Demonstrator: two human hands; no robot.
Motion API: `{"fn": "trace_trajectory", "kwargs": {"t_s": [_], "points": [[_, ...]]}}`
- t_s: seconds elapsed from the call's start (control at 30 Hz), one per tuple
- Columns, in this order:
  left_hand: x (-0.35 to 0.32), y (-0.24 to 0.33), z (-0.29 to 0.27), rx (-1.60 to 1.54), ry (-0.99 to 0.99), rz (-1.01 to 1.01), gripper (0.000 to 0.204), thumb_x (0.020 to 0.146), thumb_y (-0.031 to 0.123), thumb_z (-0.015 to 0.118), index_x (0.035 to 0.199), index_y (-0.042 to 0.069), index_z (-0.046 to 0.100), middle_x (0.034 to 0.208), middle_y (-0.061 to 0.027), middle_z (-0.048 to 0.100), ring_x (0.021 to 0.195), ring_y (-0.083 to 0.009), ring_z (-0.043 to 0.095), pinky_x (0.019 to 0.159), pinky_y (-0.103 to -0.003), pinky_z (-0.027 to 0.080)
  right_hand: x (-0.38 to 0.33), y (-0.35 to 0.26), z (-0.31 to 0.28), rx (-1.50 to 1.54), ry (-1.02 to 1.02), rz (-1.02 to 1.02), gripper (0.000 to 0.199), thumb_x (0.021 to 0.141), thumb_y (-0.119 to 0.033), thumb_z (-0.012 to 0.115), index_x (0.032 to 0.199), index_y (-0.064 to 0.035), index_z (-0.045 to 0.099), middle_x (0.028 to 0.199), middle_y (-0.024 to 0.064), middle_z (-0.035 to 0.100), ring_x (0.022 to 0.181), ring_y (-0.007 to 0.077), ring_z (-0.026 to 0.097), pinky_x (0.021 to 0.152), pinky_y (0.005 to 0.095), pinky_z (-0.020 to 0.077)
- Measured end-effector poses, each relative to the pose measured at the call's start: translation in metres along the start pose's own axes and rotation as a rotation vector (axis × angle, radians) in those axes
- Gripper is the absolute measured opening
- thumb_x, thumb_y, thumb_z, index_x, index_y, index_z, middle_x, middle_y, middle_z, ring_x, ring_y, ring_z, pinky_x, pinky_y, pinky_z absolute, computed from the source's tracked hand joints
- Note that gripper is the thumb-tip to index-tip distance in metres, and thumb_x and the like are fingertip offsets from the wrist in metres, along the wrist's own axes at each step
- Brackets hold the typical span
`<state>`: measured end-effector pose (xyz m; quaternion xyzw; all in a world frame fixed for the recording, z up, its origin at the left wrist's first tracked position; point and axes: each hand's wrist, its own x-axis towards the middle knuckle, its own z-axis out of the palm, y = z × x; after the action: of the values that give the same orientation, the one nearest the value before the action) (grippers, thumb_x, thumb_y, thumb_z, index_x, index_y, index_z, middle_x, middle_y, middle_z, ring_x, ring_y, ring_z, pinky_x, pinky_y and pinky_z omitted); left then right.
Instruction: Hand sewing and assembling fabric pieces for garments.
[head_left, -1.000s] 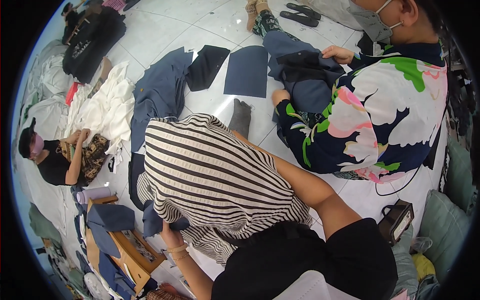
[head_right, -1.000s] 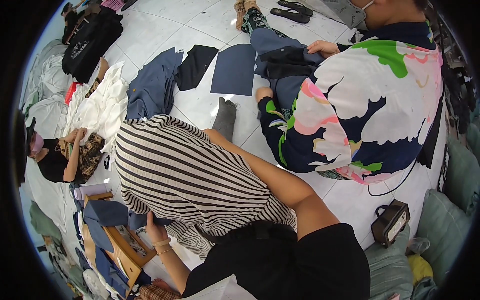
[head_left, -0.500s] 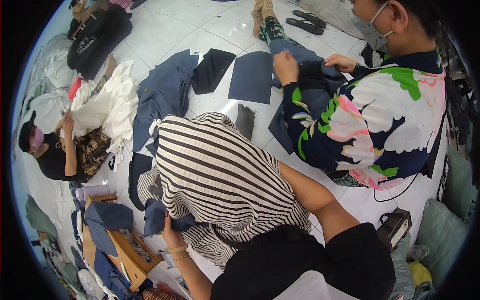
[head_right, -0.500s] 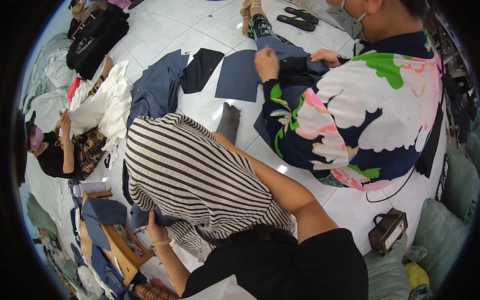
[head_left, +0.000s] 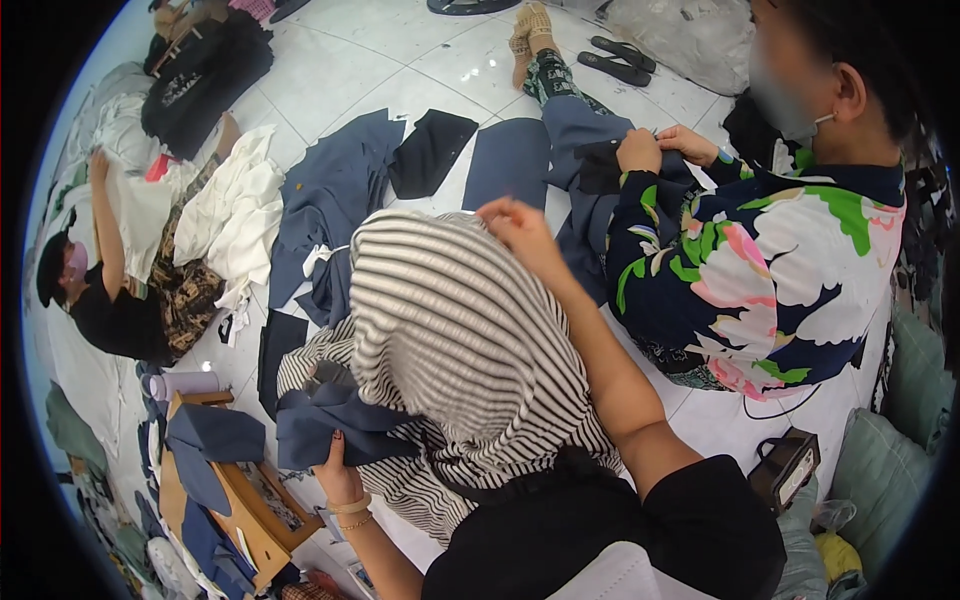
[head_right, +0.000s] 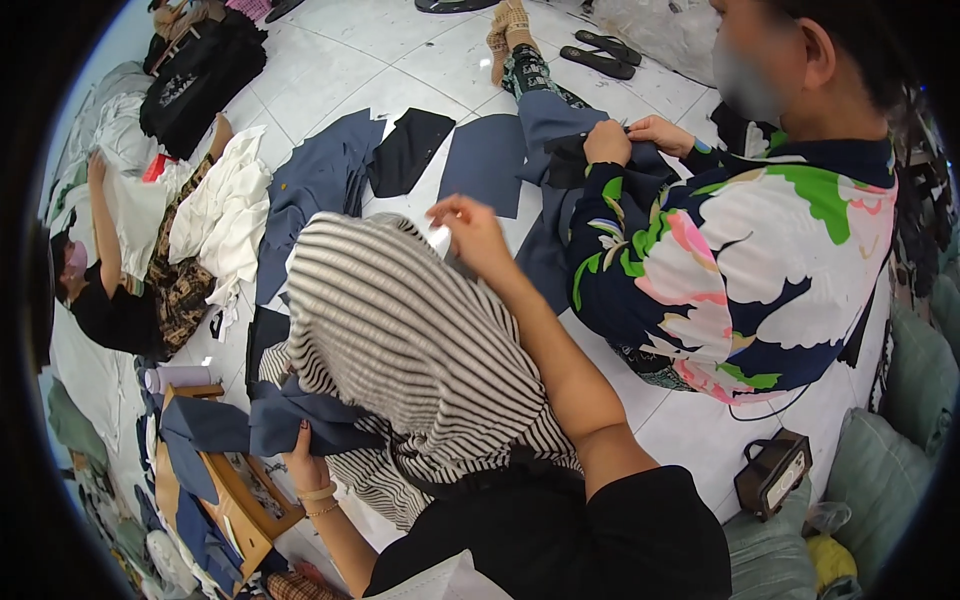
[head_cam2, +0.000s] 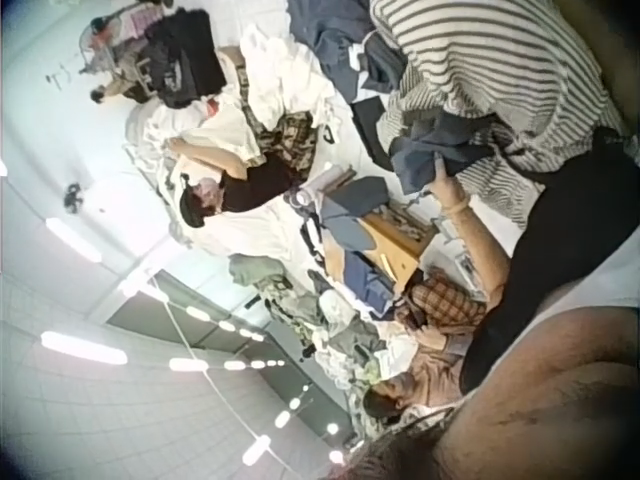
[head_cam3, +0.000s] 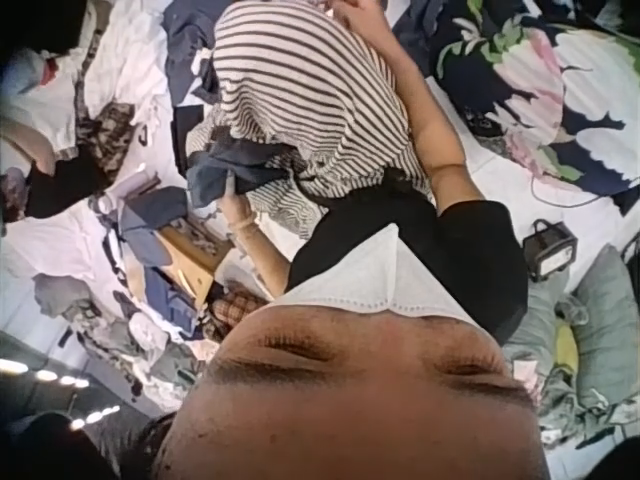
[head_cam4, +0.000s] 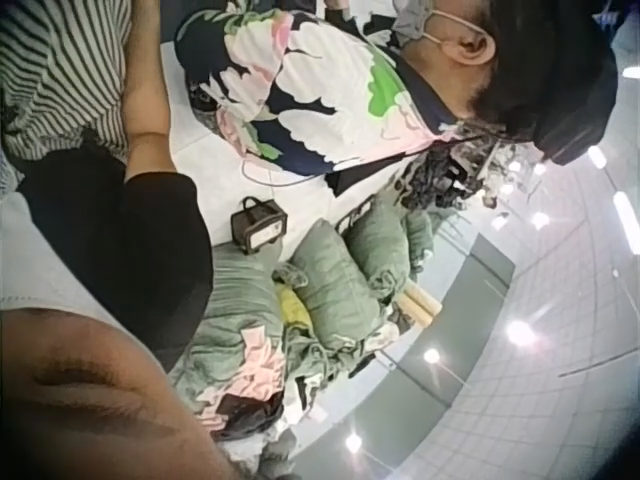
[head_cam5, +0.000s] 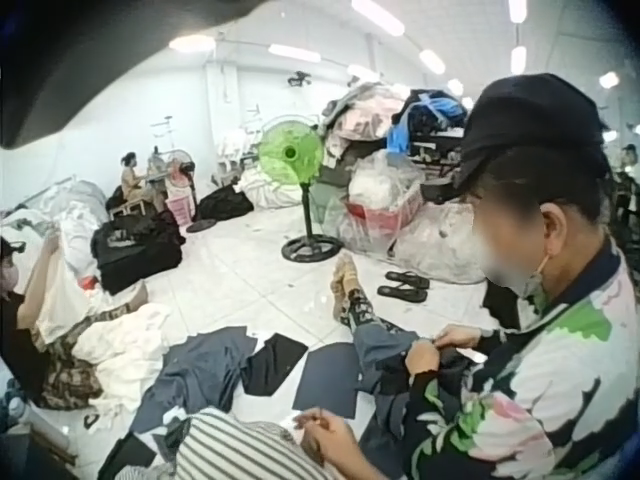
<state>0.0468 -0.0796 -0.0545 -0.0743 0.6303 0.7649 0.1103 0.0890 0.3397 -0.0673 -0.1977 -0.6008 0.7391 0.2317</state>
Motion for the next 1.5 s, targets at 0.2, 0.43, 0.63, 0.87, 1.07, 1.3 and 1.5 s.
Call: {"fn": "trace_trajectory", "kwargs": {"t_s": [0.2,0.43,0.63,0.87,1.07,1.3,1.5], "points": [[0.000,0.018,0.017,0.086,-0.083,-0.078,0.029,0.079,-0.002,0.068,0.107,-0.008,0.064,0.116,-0.0122,0.063,0.107,-0.0224,0.059,0.096,-0.032,0.045,-0.028,-0.119,0.016,-0.470,0.357,-0.509,0.013,0.091,-0.009,0.057,0.099,-0.0083,0.067,0.075,-0.0058,0.055,0.055,0.0010,0.035,0.052,0.0176,0.0285],[0.010,0.014,0.048,-0.065,-0.386,-0.012,0.033,0.081,-0.004,0.066,0.113,-0.002,0.061,0.109,-0.0066,0.065,0.101,-0.0155,0.060,0.093,-0.029,0.046,-0.046,-0.109,0.096,-0.207,-0.354,-0.143,0.023,0.090,0.000,0.052,0.111,0.0004,0.061,0.100,0.0006,0.059,0.081,0.0051,0.055,0.075,0.0165,0.0432],[0.009,0.021,0.059,-0.178,-0.243,-0.075,0.027,0.087,0.002,0.065,0.114,0.000,0.061,0.108,-0.0050,0.064,0.102,-0.0131,0.059,0.093,-0.028,0.046,-0.038,-0.023,0.170,-0.060,-0.807,0.293,0.021,0.087,-0.005,0.063,0.105,0.0032,0.063,0.088,0.0025,0.065,0.070,0.0048,0.058,0.064,0.0181,0.0468],[0.039,0.011,-0.006,-0.219,-0.004,-0.006,0.026,0.097,0.020,0.055,0.110,-0.001,0.064,0.104,-0.0044,0.067,0.093,-0.0099,0.061,0.083,-0.024,0.048,-0.001,0.004,0.176,-0.143,-0.538,0.262,0.021,0.095,-0.019,0.057,0.079,-0.0054,0.060,0.054,-0.0071,0.041,0.047,0.0012,0.034,0.045,0.0191,0.0222],[0.046,0.012,-0.051,-0.144,0.208,0.064,0.026,0.095,0.021,0.058,0.107,-0.002,0.064,0.100,-0.0052,0.067,0.086,-0.0092,0.061,0.077,-0.023,0.048,0.022,0.006,0.158,-0.182,-0.427,0.272,0.019,0.094,-0.019,0.058,0.080,-0.0072,0.060,0.056,-0.0085,0.039,0.046,0.0003,0.032,0.042,0.0192,0.0215],[0.042,0.030,-0.090,-0.133,0.373,-0.078,0.032,0.096,0.026,0.056,0.102,-0.004,0.064,0.096,-0.0080,0.067,0.082,-0.0127,0.063,0.073,-0.026,0.051,0.040,0.008,0.129,-0.236,-0.288,0.259,0.010,0.091,-0.011,0.061,0.090,-0.0013,0.062,0.061,-0.0076,0.045,0.048,-0.0004,0.035,0.043,0.0172,0.0239],[0.028,0.055,-0.090,-0.296,0.352,-0.068,0.033,0.094,0.025,0.058,0.110,-0.003,0.058,0.102,-0.0102,0.065,0.085,-0.0148,0.064,0.075,-0.026,0.053,0.047,0.011,0.116,-0.134,-0.252,0.277,0.011,0.093,-0.017,0.058,0.091,-0.0073,0.054,0.054,-0.0077,0.037,0.041,0.0013,0.031,0.035,0.0189,0.0174]]}}
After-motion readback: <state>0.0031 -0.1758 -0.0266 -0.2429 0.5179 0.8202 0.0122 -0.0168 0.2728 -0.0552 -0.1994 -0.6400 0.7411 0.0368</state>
